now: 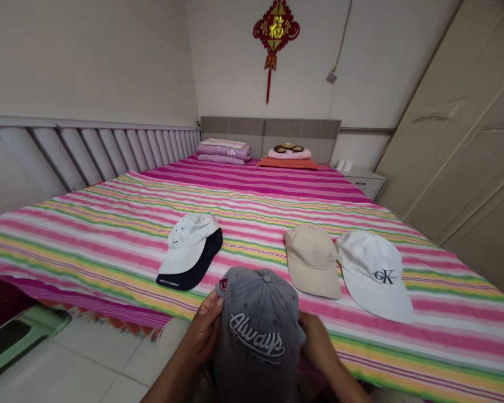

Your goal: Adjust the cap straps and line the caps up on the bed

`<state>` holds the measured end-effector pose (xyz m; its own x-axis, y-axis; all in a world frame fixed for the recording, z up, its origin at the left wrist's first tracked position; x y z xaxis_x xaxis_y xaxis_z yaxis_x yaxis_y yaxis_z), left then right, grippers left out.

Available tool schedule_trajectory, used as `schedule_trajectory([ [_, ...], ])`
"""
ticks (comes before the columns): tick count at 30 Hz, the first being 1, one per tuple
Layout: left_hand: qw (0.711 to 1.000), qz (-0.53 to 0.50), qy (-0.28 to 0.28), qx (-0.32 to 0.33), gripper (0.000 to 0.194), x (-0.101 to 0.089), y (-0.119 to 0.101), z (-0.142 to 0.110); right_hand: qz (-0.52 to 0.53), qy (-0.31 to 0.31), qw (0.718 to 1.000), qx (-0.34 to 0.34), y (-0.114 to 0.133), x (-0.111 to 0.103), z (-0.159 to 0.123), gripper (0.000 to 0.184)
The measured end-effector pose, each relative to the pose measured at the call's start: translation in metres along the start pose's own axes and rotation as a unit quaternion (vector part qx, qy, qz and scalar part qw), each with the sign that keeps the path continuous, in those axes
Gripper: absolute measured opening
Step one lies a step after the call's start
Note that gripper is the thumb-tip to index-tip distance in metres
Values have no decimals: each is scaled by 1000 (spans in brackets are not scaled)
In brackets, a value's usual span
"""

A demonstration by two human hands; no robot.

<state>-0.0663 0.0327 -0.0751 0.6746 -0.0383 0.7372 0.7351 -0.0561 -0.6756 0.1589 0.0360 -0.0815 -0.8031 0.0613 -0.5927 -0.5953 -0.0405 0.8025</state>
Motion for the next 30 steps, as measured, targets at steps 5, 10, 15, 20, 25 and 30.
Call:
schedule_trajectory([
  [5, 999, 13, 44, -7, 40, 5, 2, 2, 16, 5, 999, -44, 39, -45, 29, 28],
  [10, 996, 8, 88, -11, 42, 11, 8, 8, -65, 115, 985, -110, 91, -48, 35, 15],
  [15, 994, -5, 106, -25, 41, 11, 7, 14, -103, 105, 983, -113, 94, -37, 48, 10],
  [20, 996, 3, 89, -14, 39, 10, 6, 27, -57, 58, 993, -89, 85, -43, 74, 21],
  [25, 998, 2, 65, 18, 34, 16, -3, 49, 0, 2, 1000, 9, 51, -55, 85, 35],
  [30, 999, 13, 23, 39, 32, 19, -14, 79, 279, 151, 935, 159, 26, -41, 63, 43],
])
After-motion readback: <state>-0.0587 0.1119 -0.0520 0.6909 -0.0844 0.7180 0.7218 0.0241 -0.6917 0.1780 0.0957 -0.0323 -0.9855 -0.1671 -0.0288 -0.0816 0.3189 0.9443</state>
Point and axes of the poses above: each hand's wrist, its own z-axis towards the middle knuckle, its own x-axis out of the palm, y = z × x, the point moved 2 cm from there along z, towards the middle knuckle, and after that the axes turned 8 degrees about x, right-handed, at the moved point
